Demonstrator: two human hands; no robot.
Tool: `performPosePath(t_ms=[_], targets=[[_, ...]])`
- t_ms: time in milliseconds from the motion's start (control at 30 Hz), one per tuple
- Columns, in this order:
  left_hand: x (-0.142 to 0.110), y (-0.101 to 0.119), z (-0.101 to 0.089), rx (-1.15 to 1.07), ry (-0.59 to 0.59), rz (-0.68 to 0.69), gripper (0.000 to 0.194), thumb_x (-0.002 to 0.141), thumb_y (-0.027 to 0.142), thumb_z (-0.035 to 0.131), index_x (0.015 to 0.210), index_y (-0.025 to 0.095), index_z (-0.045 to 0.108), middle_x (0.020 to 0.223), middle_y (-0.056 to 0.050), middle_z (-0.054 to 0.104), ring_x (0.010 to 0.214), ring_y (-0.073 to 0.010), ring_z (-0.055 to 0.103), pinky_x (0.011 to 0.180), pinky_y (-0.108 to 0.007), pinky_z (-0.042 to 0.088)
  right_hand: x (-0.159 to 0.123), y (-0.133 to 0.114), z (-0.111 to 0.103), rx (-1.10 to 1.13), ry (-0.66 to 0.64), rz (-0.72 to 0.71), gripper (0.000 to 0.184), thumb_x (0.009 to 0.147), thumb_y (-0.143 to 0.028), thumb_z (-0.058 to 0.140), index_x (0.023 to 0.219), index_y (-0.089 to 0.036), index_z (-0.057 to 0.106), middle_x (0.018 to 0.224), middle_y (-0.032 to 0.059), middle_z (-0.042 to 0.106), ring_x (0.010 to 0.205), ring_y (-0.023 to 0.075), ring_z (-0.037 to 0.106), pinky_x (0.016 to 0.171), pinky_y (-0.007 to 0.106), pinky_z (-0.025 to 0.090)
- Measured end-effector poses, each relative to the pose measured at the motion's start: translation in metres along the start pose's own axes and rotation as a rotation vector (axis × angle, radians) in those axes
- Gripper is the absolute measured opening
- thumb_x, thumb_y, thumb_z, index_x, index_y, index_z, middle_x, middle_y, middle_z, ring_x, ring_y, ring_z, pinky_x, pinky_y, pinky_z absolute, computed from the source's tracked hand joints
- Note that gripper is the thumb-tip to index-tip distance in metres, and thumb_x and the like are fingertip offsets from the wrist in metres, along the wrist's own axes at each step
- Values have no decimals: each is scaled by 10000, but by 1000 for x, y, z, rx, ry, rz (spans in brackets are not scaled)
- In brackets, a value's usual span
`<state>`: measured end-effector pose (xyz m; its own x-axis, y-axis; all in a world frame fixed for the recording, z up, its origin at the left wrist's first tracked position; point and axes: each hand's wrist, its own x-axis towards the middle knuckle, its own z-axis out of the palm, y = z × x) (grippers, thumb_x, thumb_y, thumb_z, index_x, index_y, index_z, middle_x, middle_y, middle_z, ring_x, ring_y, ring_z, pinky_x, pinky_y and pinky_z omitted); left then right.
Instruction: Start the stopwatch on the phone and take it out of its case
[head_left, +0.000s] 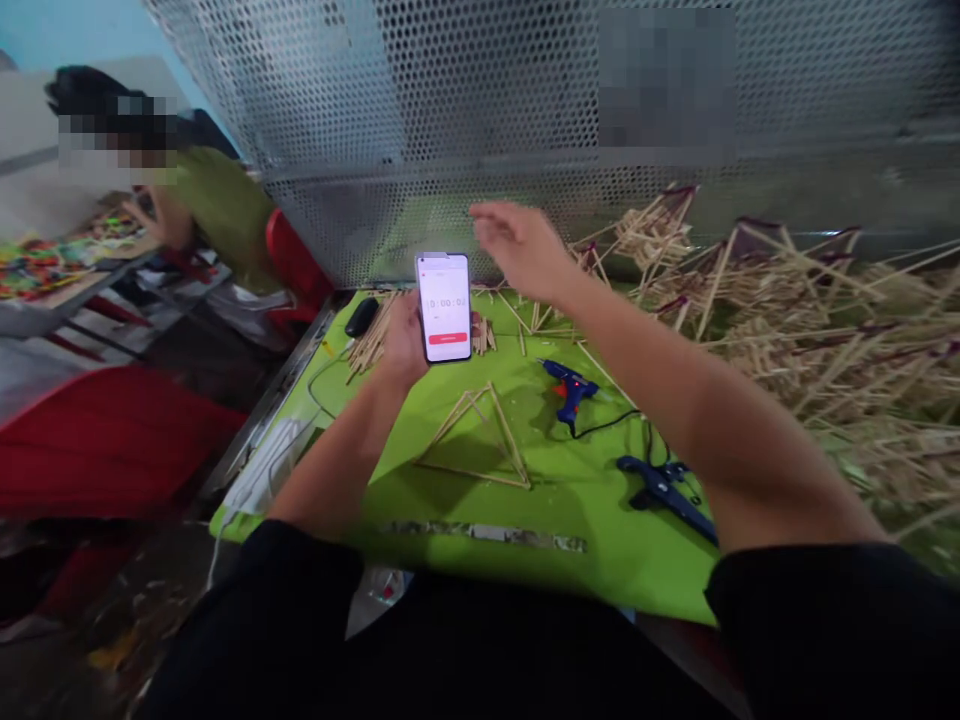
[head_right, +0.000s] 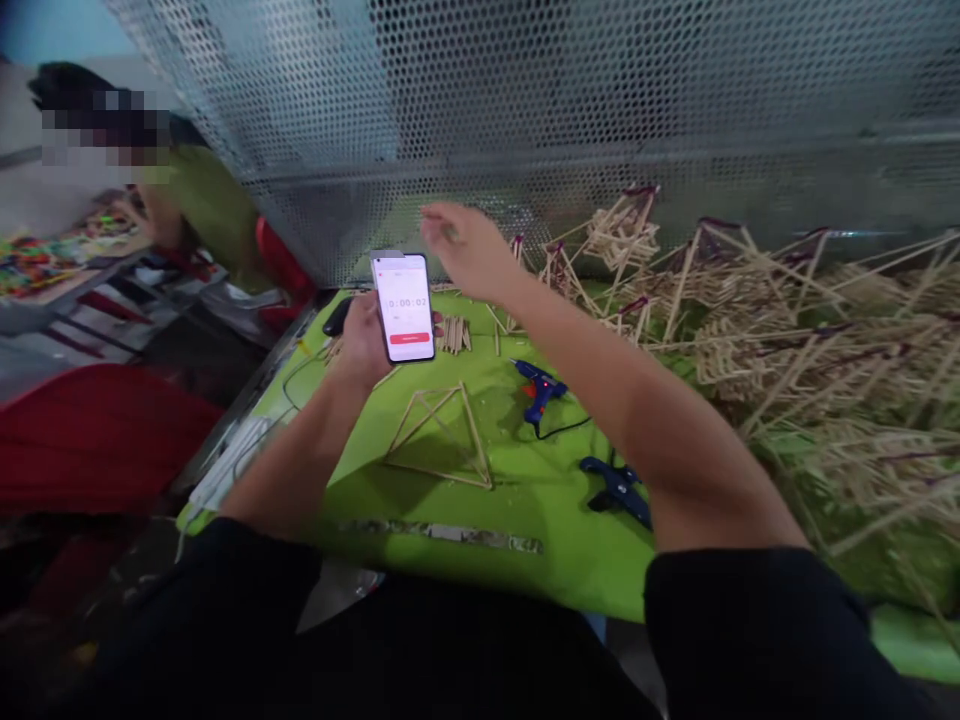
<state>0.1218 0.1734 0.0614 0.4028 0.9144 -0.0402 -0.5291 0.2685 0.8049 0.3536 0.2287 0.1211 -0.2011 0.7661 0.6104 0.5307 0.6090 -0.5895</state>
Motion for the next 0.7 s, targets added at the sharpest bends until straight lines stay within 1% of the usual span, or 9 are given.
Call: performPosePath(t_ms=[100, 167, 233, 300, 333, 400, 500, 600, 700], targets=[[25, -13, -2, 12, -45, -56, 656, 1109, 544, 418, 1455, 62, 698, 1038, -196, 879, 879, -358, 873, 834, -482, 712, -2, -1, 18, -45, -57, 83, 387, 1179, -397, 463, 1209, -182, 783, 1064, 77, 774, 1094, 269, 740, 1069, 480, 607], [41, -19, -7, 15, -37, -77, 622, 1098, 519, 442, 1406, 59, 725, 1006, -201, 877, 840, -346, 869, 826, -468, 709, -4, 3, 26, -56, -94, 105, 342, 1124, -376, 497, 1114, -184, 780, 1027, 97, 783, 1043, 290, 733, 1048, 490, 609], [56, -22, -13, -11, -28, -78, 581, 1090, 478, 460, 1397, 70, 738, 990, -188, 880, 842, -328, 870, 849, -450, 705, -7, 11, 29, -45, -124, 98, 298, 1011, -326, 610, 1213, -170, 764, 1158, 128, 808, 1078, 305, 740, 1062, 498, 610], [72, -24, -17, -51, -40, -72, 558, 1081, 441, 473, 1420, 84, 737, 1008, -171, 887, 895, -321, 875, 888, -440, 701, -10, 21, 28, -24, -155, 101, 517, 917, -283, 654, 1412, -139, 690, 1326, 169, 793, 1127, 313, 751, 1054, 497, 625], [80, -24, -18, -65, -52, -73, 554, 1074, 430, 482, 1428, 89, 736, 1016, -164, 889, 924, -322, 876, 901, -438, 700, -12, 26, 28, -13, -170, 112, 620, 905, -276, 639, 1505, -119, 628, 1366, 191, 781, 1121, 313, 760, 1024, 495, 641], [97, -24, -20, -76, -78, -70, 552, 1056, 419, 494, 1426, 93, 741, 1013, -155, 892, 959, -327, 873, 907, -435, 697, -13, 37, 30, 7, -195, 150, 746, 933, -273, 566, 1648, -82, 475, 1347, 216, 784, 1042, 306, 783, 923, 487, 672], [122, -24, -23, -66, -112, -66, 540, 1043, 419, 494, 1374, 88, 764, 973, -151, 888, 931, -321, 865, 890, -419, 689, -12, 52, 38, 26, -215, 205, 868, 980, -247, 469, 1787, -76, 201, 1270, 207, 808, 899, 289, 791, 802, 470, 679], [141, -27, -30, -66, -120, -43, 526, 1061, 442, 484, 1309, 90, 785, 989, -151, 889, 858, -297, 849, 867, -402, 677, -11, 65, 49, 46, -225, 230, 967, 1002, -241, 455, 1832, -123, -28, 1352, 209, 795, 911, 279, 805, 813, 453, 680], [153, -33, -38, -60, -85, 41, 481, 1062, 425, 496, 1245, 102, 801, 1055, -143, 895, 857, -286, 846, 883, -402, 670, -13, 76, 63, 95, -226, 242, 1019, 1029, -301, 479, 1826, -137, -134, 1431, 231, 762, 1021, 293, 816, 885, 461, 685]])
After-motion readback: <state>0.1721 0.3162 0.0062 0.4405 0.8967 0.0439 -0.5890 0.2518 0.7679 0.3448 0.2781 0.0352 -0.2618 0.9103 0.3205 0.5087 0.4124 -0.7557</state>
